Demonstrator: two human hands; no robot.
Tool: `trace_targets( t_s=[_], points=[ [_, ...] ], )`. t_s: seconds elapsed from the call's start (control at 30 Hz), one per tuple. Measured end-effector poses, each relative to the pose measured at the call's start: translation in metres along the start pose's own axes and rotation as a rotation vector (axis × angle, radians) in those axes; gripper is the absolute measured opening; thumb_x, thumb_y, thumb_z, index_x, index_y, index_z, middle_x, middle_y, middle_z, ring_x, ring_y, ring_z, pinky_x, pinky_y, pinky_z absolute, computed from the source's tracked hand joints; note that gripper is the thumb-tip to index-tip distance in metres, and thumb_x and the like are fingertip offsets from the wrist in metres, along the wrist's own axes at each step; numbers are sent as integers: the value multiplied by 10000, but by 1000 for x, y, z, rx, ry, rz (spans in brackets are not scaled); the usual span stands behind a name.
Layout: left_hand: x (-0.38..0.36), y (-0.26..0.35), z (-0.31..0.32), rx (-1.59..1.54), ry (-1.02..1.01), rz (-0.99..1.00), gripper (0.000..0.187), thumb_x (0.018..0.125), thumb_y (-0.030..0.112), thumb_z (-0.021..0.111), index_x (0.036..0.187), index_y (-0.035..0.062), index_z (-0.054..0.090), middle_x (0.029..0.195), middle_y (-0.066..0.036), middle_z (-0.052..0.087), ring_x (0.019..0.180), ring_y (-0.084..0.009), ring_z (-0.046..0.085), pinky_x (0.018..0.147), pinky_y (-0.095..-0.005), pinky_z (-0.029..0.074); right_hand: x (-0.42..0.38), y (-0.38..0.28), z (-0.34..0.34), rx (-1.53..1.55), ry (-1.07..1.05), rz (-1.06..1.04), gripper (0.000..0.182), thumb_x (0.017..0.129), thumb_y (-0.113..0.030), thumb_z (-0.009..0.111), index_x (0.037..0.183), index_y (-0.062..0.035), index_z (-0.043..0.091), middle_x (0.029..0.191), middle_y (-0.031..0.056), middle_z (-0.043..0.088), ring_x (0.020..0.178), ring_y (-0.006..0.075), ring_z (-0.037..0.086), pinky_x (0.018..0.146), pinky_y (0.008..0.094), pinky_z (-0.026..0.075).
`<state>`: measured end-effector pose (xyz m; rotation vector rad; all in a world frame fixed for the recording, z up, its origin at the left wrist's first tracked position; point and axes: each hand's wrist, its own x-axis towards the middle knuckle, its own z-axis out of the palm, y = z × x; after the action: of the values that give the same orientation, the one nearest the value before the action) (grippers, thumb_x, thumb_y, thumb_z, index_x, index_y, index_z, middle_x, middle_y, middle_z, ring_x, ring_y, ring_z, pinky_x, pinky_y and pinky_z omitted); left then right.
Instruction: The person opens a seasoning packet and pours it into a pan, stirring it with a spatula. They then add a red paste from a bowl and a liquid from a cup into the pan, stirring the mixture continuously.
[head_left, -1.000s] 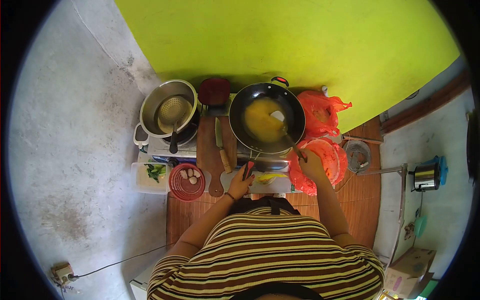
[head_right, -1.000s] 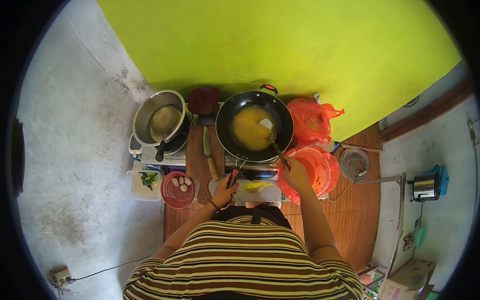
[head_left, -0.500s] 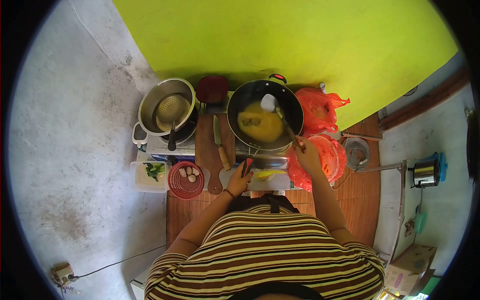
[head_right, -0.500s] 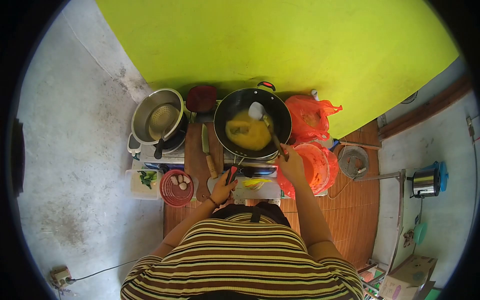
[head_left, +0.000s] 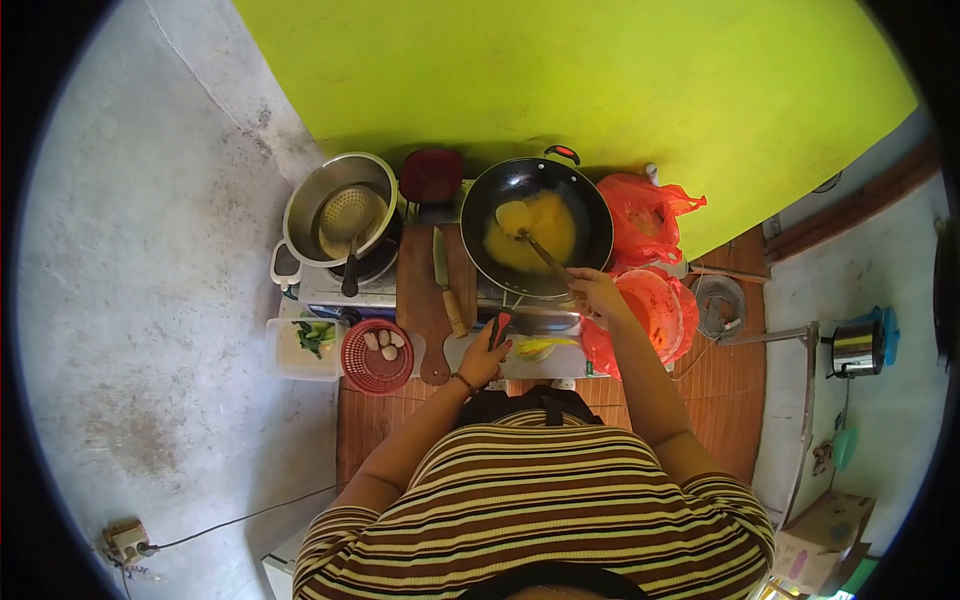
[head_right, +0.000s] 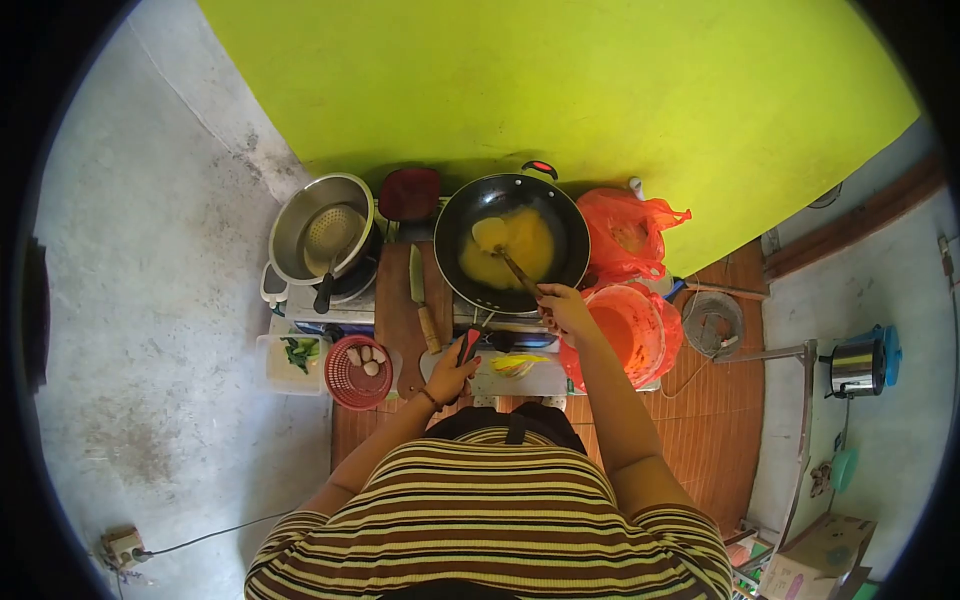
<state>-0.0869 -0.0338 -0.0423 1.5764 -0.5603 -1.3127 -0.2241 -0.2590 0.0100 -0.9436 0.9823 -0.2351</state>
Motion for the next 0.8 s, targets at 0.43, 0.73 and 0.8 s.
trace_targets(
  t_s=[0.43,0.73,0.8],
  points=[
    [0,7,1,56,33,-11,484,918,221,541,1372,164,384,695,-45,522,407,-114,497,383,-253,441,-57,6,-21,-965,504,-540,381,803,-68,542,1182,-58,577,917,192,652,848,335,641,753,386,497],
    [6,-4,0,-13,22,-94,452,941,213,483,1373,141,370,672,-35,511,400,-110,496,372,-254,421,-62,20,-28,-654,187,-298,339,849,-75,536,1184,-38,571,650,34,554,441,104,480,410,247,378],
    [5,-2,-1,-3,14,-88,452,943,216,485,1373,136,368,669,-34,511,403,-114,507,373,-256,423,-72,6,-10,-377,84,-76,340,865,-69,527,1202,-44,565,630,-8,520,405,55,421,366,212,317]
  ],
)
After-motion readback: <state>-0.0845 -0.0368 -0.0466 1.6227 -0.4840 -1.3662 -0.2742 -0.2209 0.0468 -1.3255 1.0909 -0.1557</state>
